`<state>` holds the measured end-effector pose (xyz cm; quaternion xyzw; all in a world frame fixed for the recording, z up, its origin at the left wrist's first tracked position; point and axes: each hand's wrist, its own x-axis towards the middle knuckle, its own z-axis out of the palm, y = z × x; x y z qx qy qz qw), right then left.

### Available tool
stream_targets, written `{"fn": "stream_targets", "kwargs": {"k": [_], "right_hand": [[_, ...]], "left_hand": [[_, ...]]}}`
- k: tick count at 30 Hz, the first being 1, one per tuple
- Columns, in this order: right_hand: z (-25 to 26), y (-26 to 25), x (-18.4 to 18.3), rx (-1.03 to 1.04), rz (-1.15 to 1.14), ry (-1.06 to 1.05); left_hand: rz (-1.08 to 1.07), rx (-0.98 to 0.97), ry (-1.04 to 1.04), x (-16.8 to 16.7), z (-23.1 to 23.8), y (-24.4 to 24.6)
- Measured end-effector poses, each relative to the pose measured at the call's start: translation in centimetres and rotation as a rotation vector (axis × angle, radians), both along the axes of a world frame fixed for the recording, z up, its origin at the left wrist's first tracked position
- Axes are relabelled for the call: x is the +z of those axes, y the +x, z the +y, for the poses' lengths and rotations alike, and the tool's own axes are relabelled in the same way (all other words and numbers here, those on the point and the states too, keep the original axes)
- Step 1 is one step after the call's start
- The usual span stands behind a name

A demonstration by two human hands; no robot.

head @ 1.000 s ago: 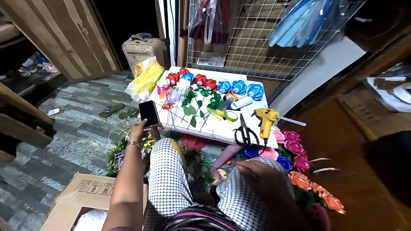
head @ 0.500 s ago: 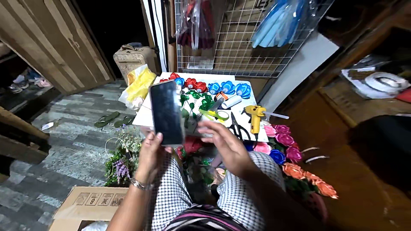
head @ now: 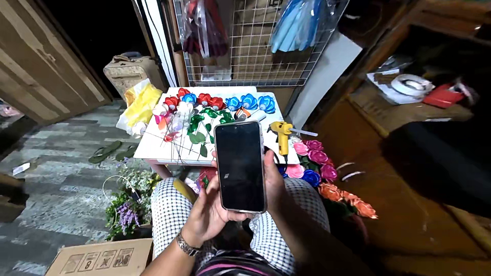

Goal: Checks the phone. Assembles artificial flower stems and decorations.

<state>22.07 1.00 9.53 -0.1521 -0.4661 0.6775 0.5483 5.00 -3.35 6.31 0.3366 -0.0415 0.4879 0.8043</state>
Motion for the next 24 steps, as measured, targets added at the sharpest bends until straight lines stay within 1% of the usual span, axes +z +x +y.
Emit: {"fn": "stream_targets", "kwargs": {"k": [1, 2, 5, 9, 14, 19, 24], "right_hand": [[-0.6, -0.2, 0.2, -0.130, -0.108, -0.054], [-1.1, -0.4, 0.4, -0.205, -0.177, -0.108], [-1.8, -0.6, 0.7, -0.310, -0.329, -0.182], [-2.1, -0.8, 1.1, -0.342, -0.374, -0.241], [-1.9, -1.2, 1.1, -0.372, -0.388, -0.240], [-1.6, -0.8, 0.8, -0.340, -0.418, -0.184], [-1.4, -0.7, 0.7, -0.288, -0.448, -0.128]], "left_hand": [[-0.033, -0.034, 0.017, 0.0, 0.0, -0.3], [-0.041, -0.043, 0.044, -0.1, 0.0, -0.5], [-0.002, 0.005, 0.135, -0.8, 0.1, -1.2], [0.052, 0.060, 0.217, -1.2, -0.1, -1.8], [0.031, 0.056, 0.189, -1.4, -0.2, -2.0], [0.028, 0.063, 0.186, -1.6, 0.0, -2.2], [0.047, 0.070, 0.139, -1.7, -0.2, -2.2]]}}
